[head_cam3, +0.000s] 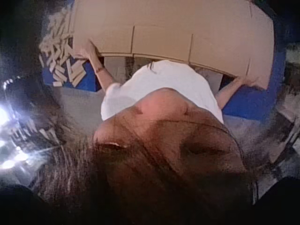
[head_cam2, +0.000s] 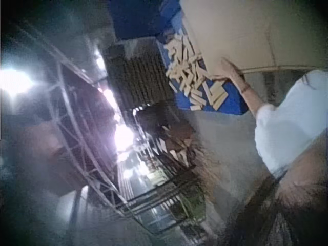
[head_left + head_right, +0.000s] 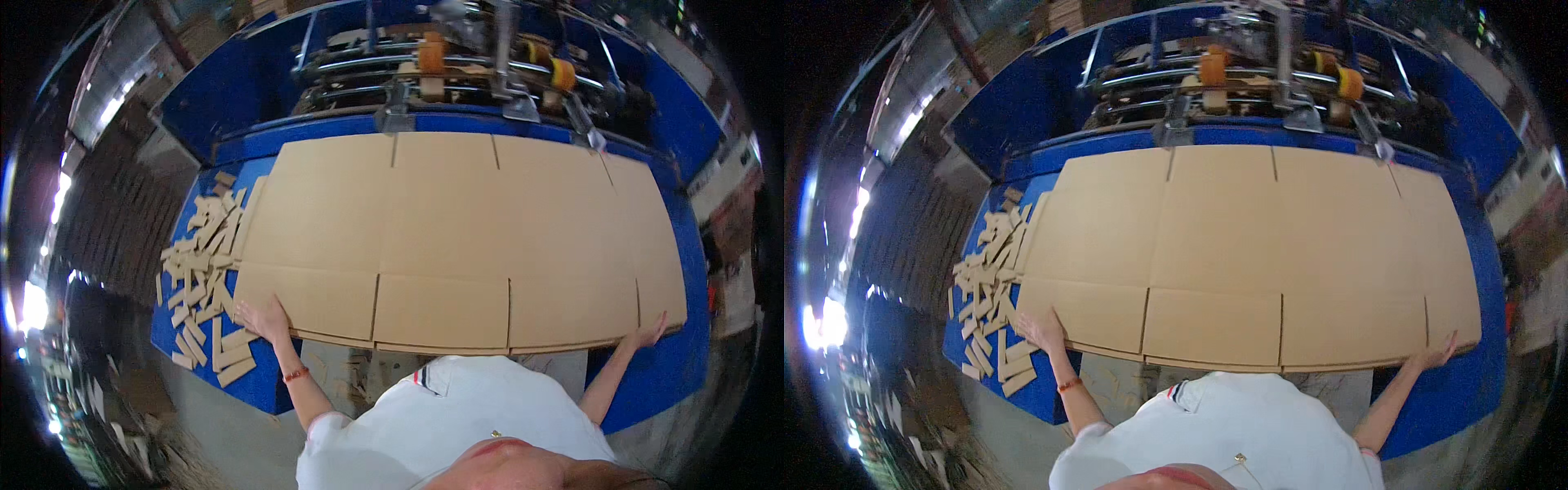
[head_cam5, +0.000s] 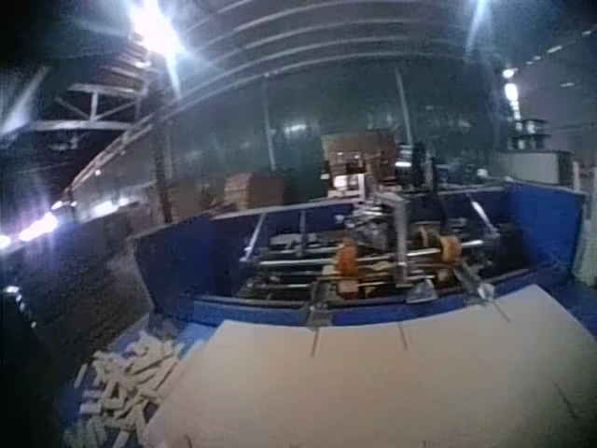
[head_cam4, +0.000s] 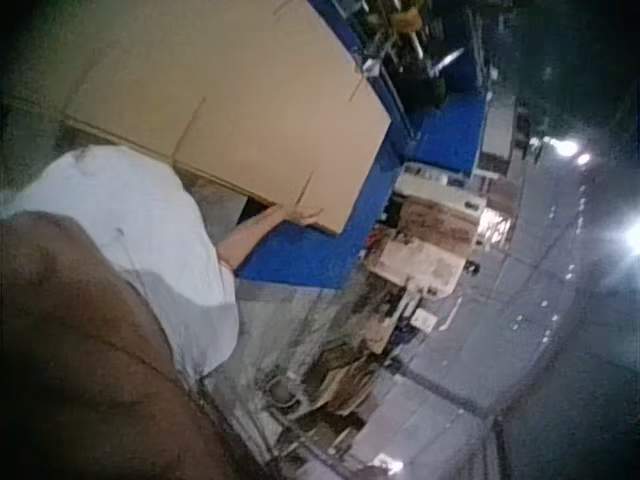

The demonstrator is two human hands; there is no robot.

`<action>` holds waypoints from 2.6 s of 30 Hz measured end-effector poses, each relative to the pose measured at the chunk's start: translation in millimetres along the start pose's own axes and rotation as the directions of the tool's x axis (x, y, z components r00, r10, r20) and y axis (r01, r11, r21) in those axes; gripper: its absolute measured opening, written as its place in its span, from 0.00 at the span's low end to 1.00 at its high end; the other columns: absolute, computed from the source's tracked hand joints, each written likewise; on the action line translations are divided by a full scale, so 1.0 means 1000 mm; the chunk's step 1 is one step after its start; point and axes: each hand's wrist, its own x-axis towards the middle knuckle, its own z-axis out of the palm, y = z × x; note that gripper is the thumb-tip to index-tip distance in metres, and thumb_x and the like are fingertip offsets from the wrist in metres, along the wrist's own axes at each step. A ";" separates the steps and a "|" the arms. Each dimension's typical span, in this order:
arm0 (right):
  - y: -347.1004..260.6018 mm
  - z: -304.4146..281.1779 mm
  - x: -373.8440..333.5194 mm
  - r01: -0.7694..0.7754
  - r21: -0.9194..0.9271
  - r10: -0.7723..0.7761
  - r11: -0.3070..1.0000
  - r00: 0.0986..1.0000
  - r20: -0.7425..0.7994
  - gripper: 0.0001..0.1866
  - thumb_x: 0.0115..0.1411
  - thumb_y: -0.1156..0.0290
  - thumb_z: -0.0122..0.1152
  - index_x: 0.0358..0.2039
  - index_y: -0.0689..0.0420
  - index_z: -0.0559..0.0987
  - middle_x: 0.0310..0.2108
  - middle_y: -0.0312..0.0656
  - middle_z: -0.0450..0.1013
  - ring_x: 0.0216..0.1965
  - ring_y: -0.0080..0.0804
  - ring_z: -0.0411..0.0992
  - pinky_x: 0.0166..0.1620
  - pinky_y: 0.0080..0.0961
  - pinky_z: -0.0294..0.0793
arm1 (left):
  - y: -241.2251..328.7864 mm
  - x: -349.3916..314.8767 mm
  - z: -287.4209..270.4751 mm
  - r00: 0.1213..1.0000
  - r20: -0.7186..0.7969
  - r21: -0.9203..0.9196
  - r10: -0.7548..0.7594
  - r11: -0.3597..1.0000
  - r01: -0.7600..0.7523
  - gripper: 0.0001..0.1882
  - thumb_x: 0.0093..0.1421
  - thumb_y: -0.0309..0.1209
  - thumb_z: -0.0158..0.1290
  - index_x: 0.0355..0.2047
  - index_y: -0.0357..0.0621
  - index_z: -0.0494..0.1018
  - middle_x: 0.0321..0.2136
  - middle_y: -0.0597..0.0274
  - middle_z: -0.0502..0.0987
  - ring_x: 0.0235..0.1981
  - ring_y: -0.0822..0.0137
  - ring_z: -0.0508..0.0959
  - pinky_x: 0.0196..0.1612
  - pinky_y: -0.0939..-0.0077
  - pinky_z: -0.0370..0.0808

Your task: The person repeatedly picks up flat cardboard sheets, folds them along pre-scored lines into box shapes, and stacks them on a blue conveyor surface. The process is continuous and repetitive throughout the clip.

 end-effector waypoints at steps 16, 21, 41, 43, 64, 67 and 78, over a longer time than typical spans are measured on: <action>0.102 -0.018 0.219 -0.355 0.148 0.285 0.923 0.890 0.356 0.27 0.60 0.68 0.56 0.58 0.59 0.63 0.53 0.44 0.68 0.51 0.40 0.69 0.56 0.39 0.67 | -0.002 0.027 -0.045 0.843 0.530 -0.813 0.090 -0.228 0.536 0.17 0.61 0.31 0.50 0.48 0.35 0.69 0.42 0.55 0.76 0.44 0.62 0.76 0.50 0.65 0.73; 0.055 -0.080 0.143 -0.409 0.254 0.260 0.876 0.846 0.466 0.29 0.60 0.70 0.57 0.60 0.60 0.61 0.56 0.45 0.64 0.54 0.40 0.66 0.56 0.37 0.67 | 0.065 -0.011 -0.144 0.935 0.331 -0.925 0.128 -0.153 0.348 0.22 0.59 0.29 0.54 0.52 0.35 0.66 0.49 0.54 0.73 0.49 0.61 0.73 0.52 0.66 0.71; -0.058 0.101 -0.063 0.616 0.201 -0.526 0.762 0.406 0.748 0.20 0.53 0.82 0.51 0.48 0.65 0.74 0.49 0.52 0.71 0.49 0.44 0.71 0.52 0.31 0.68 | 0.245 -0.114 -0.127 0.478 -0.191 -0.907 0.857 0.033 -0.420 0.36 0.41 0.10 0.47 0.55 0.39 0.68 0.59 0.48 0.64 0.62 0.56 0.63 0.63 0.65 0.59; -0.060 0.090 -0.074 0.636 0.280 -0.539 0.719 0.254 0.803 0.27 0.47 0.82 0.48 0.52 0.59 0.73 0.55 0.51 0.68 0.54 0.47 0.68 0.58 0.35 0.64 | 0.253 -0.133 -0.128 0.194 -0.203 -0.757 0.960 -0.028 -0.653 0.36 0.41 0.10 0.47 0.53 0.44 0.71 0.59 0.49 0.65 0.63 0.53 0.61 0.65 0.54 0.52; -0.043 0.107 -0.116 0.909 0.342 -0.169 0.239 -0.308 0.936 0.26 0.48 0.74 0.54 0.52 0.55 0.72 0.52 0.50 0.69 0.52 0.53 0.68 0.55 0.46 0.67 | 0.285 -0.135 -0.086 -0.103 -0.014 -0.657 0.995 -0.087 -0.749 0.37 0.43 0.14 0.50 0.56 0.51 0.67 0.59 0.54 0.64 0.61 0.49 0.63 0.62 0.41 0.53; -0.024 0.142 -0.112 0.910 0.363 -0.245 0.200 -0.313 0.918 0.27 0.47 0.76 0.54 0.52 0.55 0.73 0.52 0.49 0.69 0.51 0.51 0.68 0.53 0.43 0.68 | 0.317 -0.122 -0.074 -0.093 -0.041 -0.623 0.995 -0.098 -0.776 0.38 0.42 0.13 0.50 0.57 0.52 0.67 0.59 0.54 0.64 0.61 0.50 0.63 0.62 0.41 0.53; 0.021 0.249 -0.110 0.923 0.310 -0.402 0.229 -0.200 0.893 0.32 0.45 0.83 0.51 0.54 0.49 0.72 0.52 0.40 0.71 0.50 0.45 0.70 0.51 0.36 0.71 | 0.401 -0.093 -0.037 -0.050 -0.169 -0.469 0.984 -0.125 -0.875 0.36 0.48 0.19 0.49 0.59 0.59 0.64 0.59 0.62 0.65 0.61 0.60 0.63 0.61 0.49 0.58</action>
